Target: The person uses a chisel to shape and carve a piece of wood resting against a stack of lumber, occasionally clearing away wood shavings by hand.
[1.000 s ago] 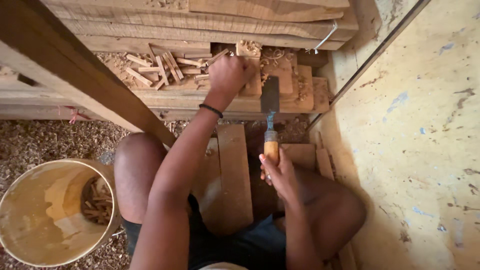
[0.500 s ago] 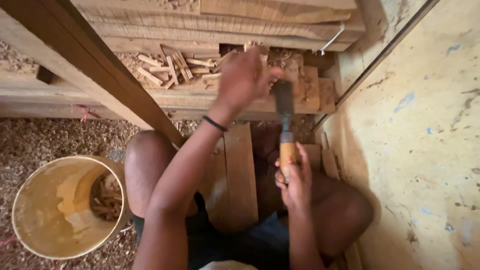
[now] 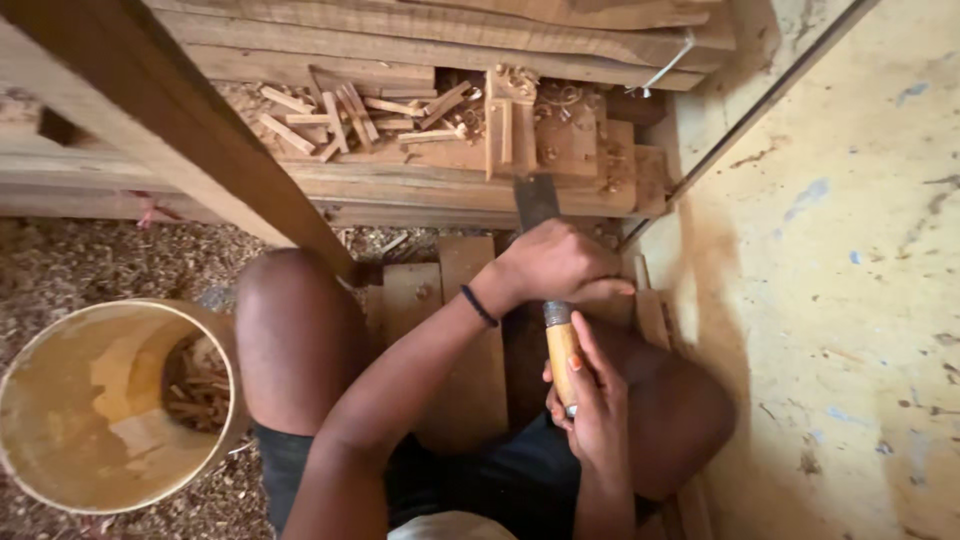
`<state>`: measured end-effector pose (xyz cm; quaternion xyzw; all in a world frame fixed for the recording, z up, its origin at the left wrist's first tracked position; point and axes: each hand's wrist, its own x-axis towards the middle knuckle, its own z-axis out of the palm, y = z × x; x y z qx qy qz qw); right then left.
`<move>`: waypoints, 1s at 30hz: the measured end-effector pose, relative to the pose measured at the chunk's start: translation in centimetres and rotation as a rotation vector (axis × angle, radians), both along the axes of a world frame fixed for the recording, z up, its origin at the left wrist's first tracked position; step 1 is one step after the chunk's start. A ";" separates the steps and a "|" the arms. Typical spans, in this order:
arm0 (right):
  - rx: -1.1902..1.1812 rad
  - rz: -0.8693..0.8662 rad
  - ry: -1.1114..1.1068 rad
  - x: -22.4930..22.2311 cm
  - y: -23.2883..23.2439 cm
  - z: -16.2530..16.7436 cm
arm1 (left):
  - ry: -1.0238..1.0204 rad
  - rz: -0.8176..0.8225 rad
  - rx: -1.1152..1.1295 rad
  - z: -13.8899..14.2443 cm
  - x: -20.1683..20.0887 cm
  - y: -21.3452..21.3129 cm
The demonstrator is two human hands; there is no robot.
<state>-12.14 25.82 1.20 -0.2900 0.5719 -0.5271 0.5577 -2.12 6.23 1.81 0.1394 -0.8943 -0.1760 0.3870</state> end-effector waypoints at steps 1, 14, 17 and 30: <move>0.000 -0.007 -0.003 0.2 -0.2 0.0 | -0.007 0.029 0.016 -0.1 0.3 -0.1; 0.024 0.045 0.063 0.0 -1.0 0.4 | 0.043 0.159 0.098 -0.3 1.1 -0.5; 0.009 0.065 0.056 0.1 -0.9 0.4 | 0.028 0.138 0.152 -0.4 1.2 -0.7; 0.035 0.047 0.067 3.2 -1.6 0.1 | -0.024 0.045 0.182 -0.7 2.2 -2.3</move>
